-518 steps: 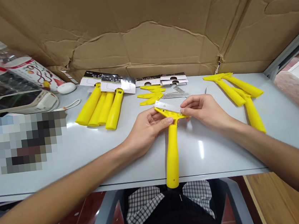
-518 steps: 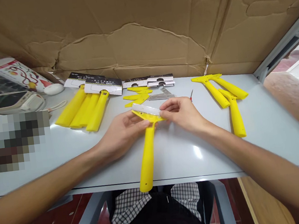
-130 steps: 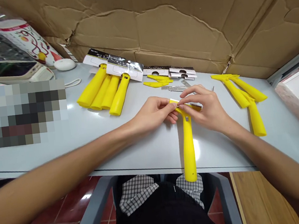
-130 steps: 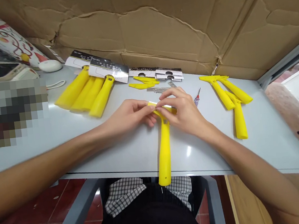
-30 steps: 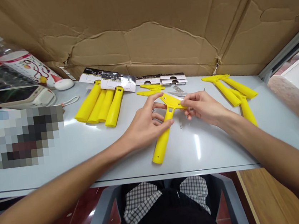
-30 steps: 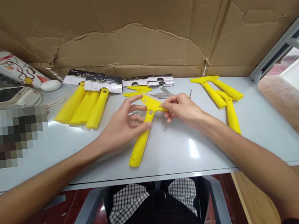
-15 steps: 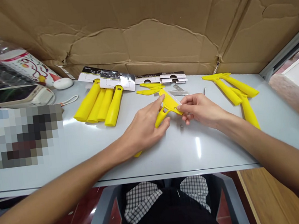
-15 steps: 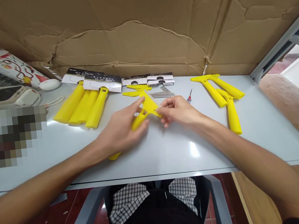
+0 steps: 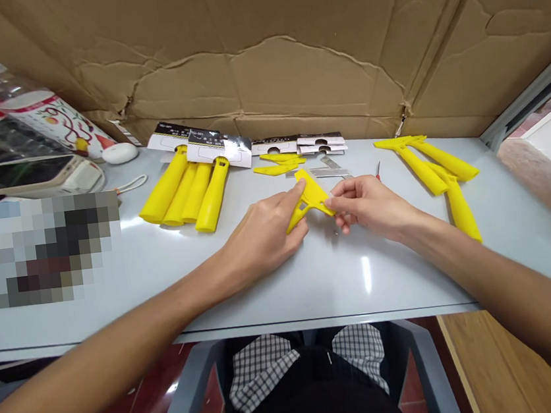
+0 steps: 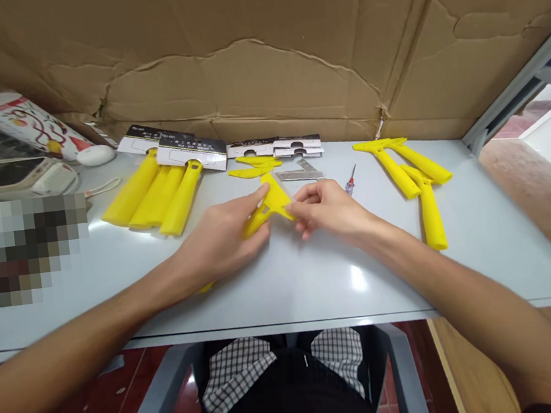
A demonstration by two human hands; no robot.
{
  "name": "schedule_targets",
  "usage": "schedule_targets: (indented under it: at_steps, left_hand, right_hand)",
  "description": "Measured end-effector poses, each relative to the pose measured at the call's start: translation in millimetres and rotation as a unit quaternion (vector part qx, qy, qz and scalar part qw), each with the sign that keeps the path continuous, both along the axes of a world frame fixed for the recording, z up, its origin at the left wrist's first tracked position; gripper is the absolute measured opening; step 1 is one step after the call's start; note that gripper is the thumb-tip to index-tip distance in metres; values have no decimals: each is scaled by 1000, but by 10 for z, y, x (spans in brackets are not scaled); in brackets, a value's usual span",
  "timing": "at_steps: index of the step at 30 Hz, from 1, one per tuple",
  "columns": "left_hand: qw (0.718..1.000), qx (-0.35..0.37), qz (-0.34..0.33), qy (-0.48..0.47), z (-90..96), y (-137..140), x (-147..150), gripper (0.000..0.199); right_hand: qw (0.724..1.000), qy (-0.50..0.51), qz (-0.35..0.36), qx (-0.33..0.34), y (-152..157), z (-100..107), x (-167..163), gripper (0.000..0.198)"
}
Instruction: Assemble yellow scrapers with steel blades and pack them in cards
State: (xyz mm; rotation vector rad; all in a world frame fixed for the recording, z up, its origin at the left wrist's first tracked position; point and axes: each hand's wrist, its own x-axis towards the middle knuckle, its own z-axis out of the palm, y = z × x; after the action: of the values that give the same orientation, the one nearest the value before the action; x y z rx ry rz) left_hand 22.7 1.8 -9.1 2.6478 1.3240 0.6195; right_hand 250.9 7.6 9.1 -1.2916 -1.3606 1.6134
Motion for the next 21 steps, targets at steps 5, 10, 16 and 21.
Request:
schedule_targets:
  at_steps: [5, 10, 16, 21]
  left_hand:
    - [1000, 13, 3, 0, -17, -5, 3, 63]
    - [1000, 17, 5, 20, -18, -16, 4, 65]
    - [1000, 3, 11, 10, 15, 2, -5, 66]
    - [988, -87, 65, -111, 255, 51, -7, 50]
  right_hand:
    - [1000, 17, -3, 6, 18, -45, 21, 17]
    - [1000, 19, -10, 5, 15, -46, 25, 20]
    - [1000, 28, -3, 12, 11, -10, 9, 29]
    - [994, -16, -6, 106, 81, 122, 193, 46]
